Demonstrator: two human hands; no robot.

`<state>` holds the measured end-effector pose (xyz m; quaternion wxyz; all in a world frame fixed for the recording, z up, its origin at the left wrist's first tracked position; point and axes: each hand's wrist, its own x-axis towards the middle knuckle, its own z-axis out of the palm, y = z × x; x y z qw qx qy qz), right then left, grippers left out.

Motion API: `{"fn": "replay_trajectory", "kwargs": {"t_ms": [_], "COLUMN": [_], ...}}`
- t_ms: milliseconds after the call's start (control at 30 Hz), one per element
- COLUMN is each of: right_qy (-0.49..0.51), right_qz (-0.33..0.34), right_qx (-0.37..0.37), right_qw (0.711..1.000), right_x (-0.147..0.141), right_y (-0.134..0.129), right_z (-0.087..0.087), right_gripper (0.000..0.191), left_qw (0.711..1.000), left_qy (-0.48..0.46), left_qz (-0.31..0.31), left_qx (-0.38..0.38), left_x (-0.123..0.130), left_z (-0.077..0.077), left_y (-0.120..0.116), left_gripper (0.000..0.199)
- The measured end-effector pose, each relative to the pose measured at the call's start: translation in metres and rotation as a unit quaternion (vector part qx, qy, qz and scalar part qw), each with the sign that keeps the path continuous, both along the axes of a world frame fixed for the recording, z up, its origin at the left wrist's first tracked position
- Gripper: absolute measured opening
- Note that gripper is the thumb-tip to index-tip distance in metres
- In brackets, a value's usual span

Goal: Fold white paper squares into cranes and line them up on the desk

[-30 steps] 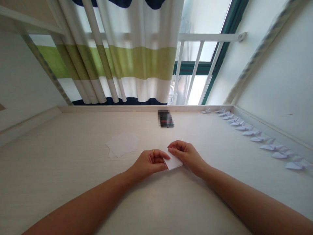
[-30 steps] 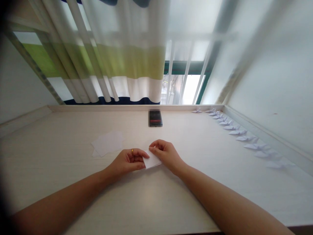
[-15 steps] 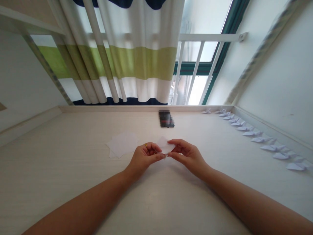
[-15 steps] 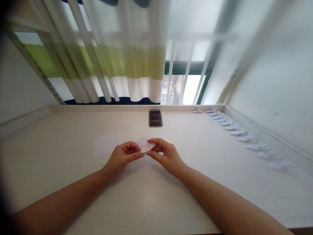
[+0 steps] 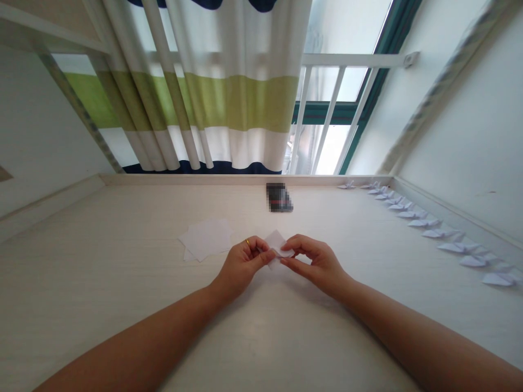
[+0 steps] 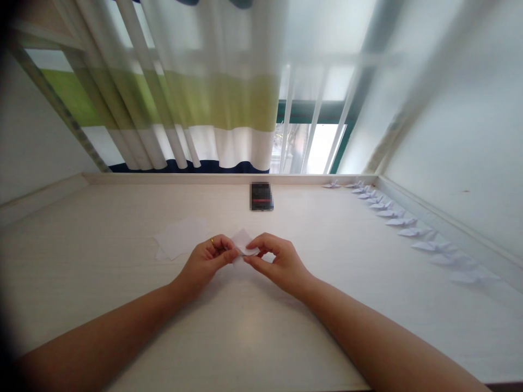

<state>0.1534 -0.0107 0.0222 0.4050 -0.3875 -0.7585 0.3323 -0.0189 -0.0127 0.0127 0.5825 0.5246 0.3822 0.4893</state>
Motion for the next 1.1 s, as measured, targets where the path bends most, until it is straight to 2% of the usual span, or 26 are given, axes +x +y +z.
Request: {"fn": "replay_trajectory", "kwargs": {"t_ms": [167, 333, 533, 833, 1100], "right_qy": [0.015, 0.08, 0.111, 0.054, 0.029], "right_qz": [0.003, -0.006, 0.005, -0.015, -0.033], "right_qx": [-0.004, -0.052, -0.121, -0.049, -0.033], "right_qw": [1.0, 0.995, 0.986, 0.997, 0.998], "right_x": [0.0003, -0.0015, -0.003, -0.0045, -0.0076], "right_y": [-0.0002, -0.0006, -0.0027, -0.006, -0.0091], "right_z": [0.0023, 0.0048, 0.0026, 0.004, 0.0085], "right_gripper": [0.01, 0.005, 0.008, 0.011, 0.013], "left_qw": [1.0, 0.999, 0.999, 0.999, 0.999], "left_qy": [-0.008, 0.007, 0.015, -0.004, 0.003], "left_qz": [-0.017, -0.004, -0.021, -0.026, 0.027], "left_qx": [0.017, 0.037, 0.044, 0.029, 0.027], "left_x": [-0.0003, -0.0001, -0.0011, 0.0002, 0.0013], "left_z": [-0.0016, -0.0009, -0.0008, 0.0031, 0.0011], "left_y": [0.0, -0.002, -0.0032, -0.0059, -0.0035], "left_gripper": [0.022, 0.021, 0.022, 0.022, 0.024]}}
